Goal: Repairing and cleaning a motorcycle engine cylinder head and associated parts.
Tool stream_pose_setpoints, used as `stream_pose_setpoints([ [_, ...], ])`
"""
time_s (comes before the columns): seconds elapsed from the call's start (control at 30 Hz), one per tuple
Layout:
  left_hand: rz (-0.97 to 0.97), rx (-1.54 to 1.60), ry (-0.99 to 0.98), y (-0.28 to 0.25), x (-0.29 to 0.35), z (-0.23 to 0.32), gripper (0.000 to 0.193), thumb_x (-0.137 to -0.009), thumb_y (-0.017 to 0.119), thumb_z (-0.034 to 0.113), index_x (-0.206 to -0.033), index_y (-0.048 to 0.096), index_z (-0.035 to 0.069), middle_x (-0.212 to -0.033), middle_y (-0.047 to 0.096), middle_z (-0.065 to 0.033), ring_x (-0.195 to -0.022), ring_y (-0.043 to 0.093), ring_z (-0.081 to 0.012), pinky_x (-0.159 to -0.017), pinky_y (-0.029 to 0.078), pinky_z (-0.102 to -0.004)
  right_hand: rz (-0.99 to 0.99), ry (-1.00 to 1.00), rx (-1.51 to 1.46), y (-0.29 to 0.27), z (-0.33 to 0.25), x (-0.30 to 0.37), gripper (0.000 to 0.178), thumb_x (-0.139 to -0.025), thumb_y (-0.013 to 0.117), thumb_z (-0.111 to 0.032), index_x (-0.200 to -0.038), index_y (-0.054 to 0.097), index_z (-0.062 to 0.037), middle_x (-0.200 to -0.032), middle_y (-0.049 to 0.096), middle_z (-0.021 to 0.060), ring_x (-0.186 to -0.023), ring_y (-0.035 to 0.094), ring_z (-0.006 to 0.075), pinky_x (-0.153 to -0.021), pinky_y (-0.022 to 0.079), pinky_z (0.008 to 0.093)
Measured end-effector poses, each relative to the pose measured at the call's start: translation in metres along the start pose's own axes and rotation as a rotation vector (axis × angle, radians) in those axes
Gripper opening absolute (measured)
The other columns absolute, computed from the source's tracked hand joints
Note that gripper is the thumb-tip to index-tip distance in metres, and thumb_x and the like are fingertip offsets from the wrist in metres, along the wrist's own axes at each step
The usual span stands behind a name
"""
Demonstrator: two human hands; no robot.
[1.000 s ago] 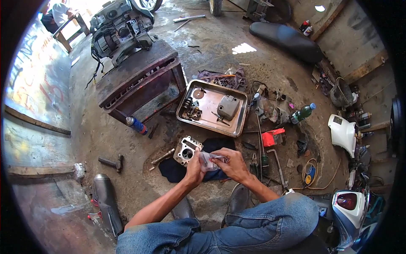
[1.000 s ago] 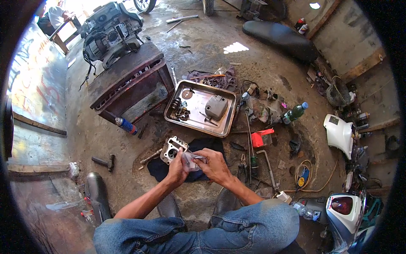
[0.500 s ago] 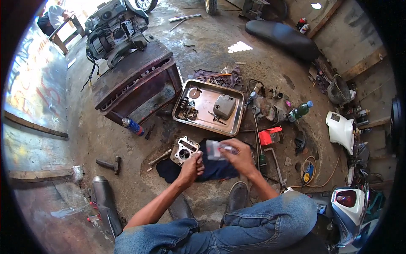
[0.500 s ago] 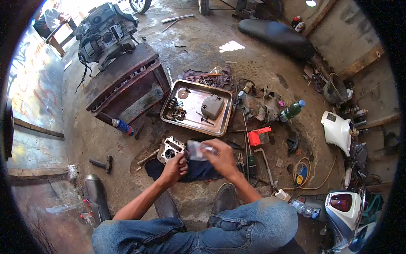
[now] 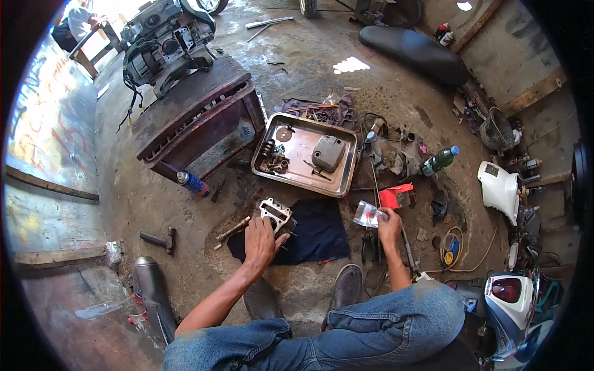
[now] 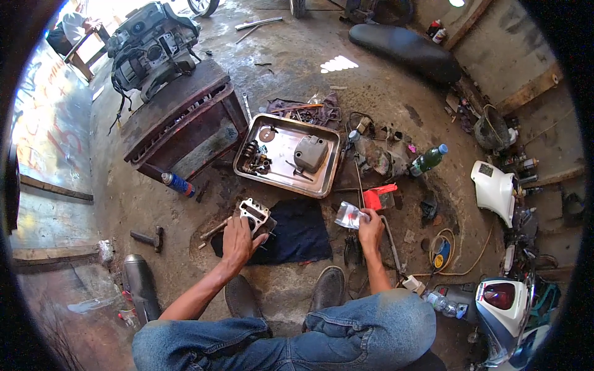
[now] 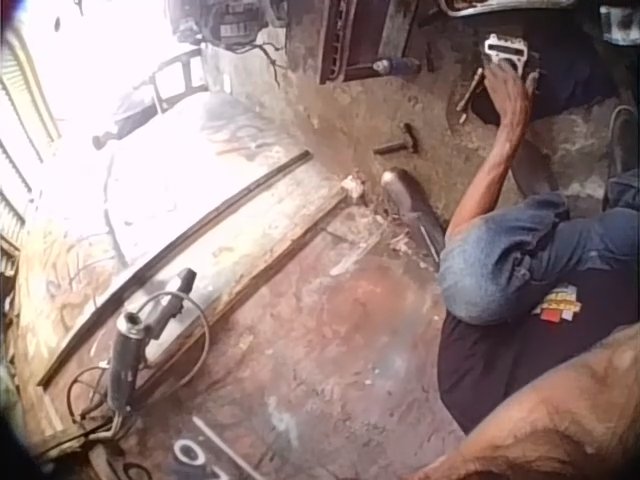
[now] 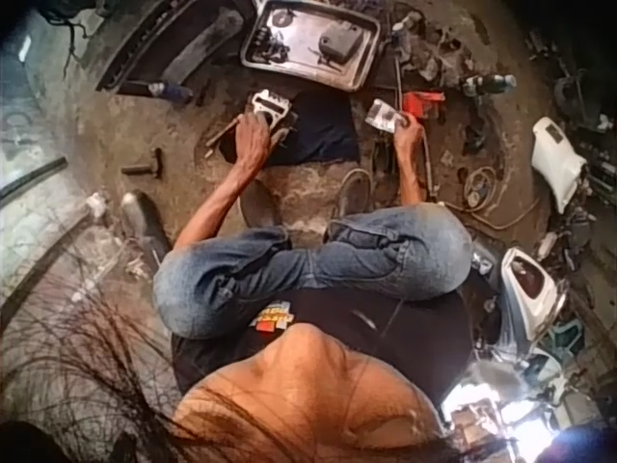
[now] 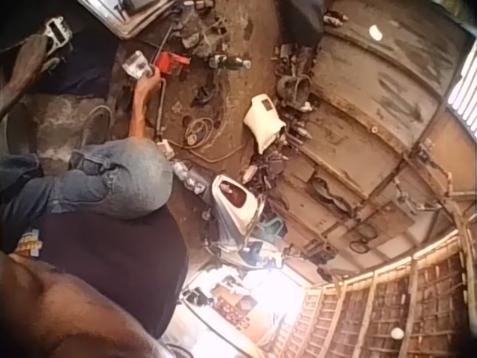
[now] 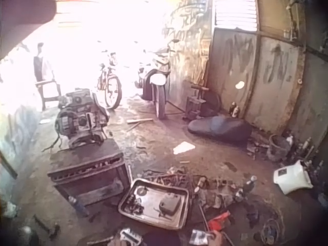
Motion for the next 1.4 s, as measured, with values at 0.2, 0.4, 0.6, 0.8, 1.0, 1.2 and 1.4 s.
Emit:
stream_pose_setpoints([
  [0.2, -0.082, -0.048, -0.008, 0.011, -0.001, 0.010, 0.064, -0.082, 0.081, 0.054, -0.109, 0.056, 0.001, -0.098, 0.055, -0.0138, -0.092, 0.056, -0.0294, -0.080, 0.046, -0.0421, 0.304, 0.268, -0.094, -0.063, 0.090, 0.027, 0.024, -0.090, 0.065, -0.003, -0.113, 0.072, -0.0044, -0.106, 0.074, 0.0221, -0.097, 0.072, 0.0397, -0.088, 0.054, 0.0458],
  [0.4, -0.060, -0.066, 0.091, 0.014, 0.012, 0.014, 0.056, -0.077, 0.084, 0.045, -0.105, 0.058, 0.004, -0.100, 0.054, -0.0116, -0.096, 0.055, -0.0276, -0.083, 0.046, -0.0406, 0.365, 0.272, 0.309, -0.117, 0.120, 0.064, 0.023, -0.086, 0.063, -0.002, -0.108, 0.071, -0.0040, -0.103, 0.074, 0.0218, -0.096, 0.069, 0.0438, -0.086, 0.052, 0.0489],
  [0.6, 0.013, 0.056, 0.081, 0.012, 0.007, 0.012, 0.049, -0.075, 0.085, 0.031, -0.102, 0.058, 0.001, -0.101, 0.054, -0.0154, -0.098, 0.055, -0.0319, -0.085, 0.047, -0.0432, -0.060, 0.388, 0.593, -0.128, 0.141, 0.089, 0.023, -0.082, 0.069, -0.006, -0.105, 0.073, -0.0045, -0.106, 0.072, 0.0228, -0.100, 0.067, 0.0435, -0.086, 0.052, 0.0493],
  [0.8, -0.016, 0.210, 0.153, -0.003, -0.006, -0.012, 0.050, -0.076, 0.084, 0.032, -0.102, 0.059, -0.002, -0.102, 0.053, -0.0193, -0.101, 0.054, -0.0379, -0.089, 0.047, -0.0469, -0.197, 0.125, 0.805, -0.108, 0.107, 0.104, 0.026, -0.080, 0.072, -0.007, -0.106, 0.072, -0.0053, -0.114, 0.068, 0.0218, -0.106, 0.064, 0.0434, -0.091, 0.052, 0.0488],
  [1.0, -0.334, 0.647, -0.016, -0.032, -0.023, -0.014, 0.048, -0.084, 0.083, 0.034, -0.098, 0.056, -0.002, -0.091, 0.050, -0.0081, -0.082, 0.054, -0.0192, -0.075, 0.048, -0.0386, -0.188, -0.075, 0.320, -0.035, 0.030, 0.089, 0.056, -0.082, 0.084, -0.028, -0.129, 0.062, -0.0053, -0.114, 0.063, 0.0192, -0.111, 0.061, 0.0405, -0.095, 0.050, 0.0487],
  [1.2, -0.548, 1.222, -0.218, 0.032, -0.016, -0.009, 0.035, -0.098, 0.069, 0.040, -0.096, 0.062, 0.006, -0.088, 0.056, 0.0029, -0.085, 0.050, -0.0077, -0.079, 0.041, -0.0254, -0.246, -0.064, 0.503, 0.016, 0.004, 0.093, 0.081, -0.082, 0.086, -0.038, -0.141, 0.048, 0.0018, -0.127, 0.054, 0.0256, -0.120, 0.054, 0.0461, -0.100, 0.049, 0.0514],
  [1.4, -0.516, 1.520, -0.252, 0.076, -0.009, -0.018, 0.032, -0.099, 0.067, 0.038, -0.093, 0.062, 0.007, -0.086, 0.052, 0.0059, -0.081, 0.044, -0.0063, -0.074, 0.037, -0.0254, -0.335, 0.006, 0.397, 0.033, 0.021, 0.088, 0.082, -0.082, 0.085, -0.029, -0.142, 0.041, 0.0069, -0.136, 0.046, 0.0288, -0.124, 0.050, 0.0517, -0.104, 0.048, 0.0552],
])
Point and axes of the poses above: each hand's wrist, its own x-axis away from the middle knuckle, its own y-axis out of the palm, z = x × y, the point moved 8 cm from there along -x, towards the middle knuckle
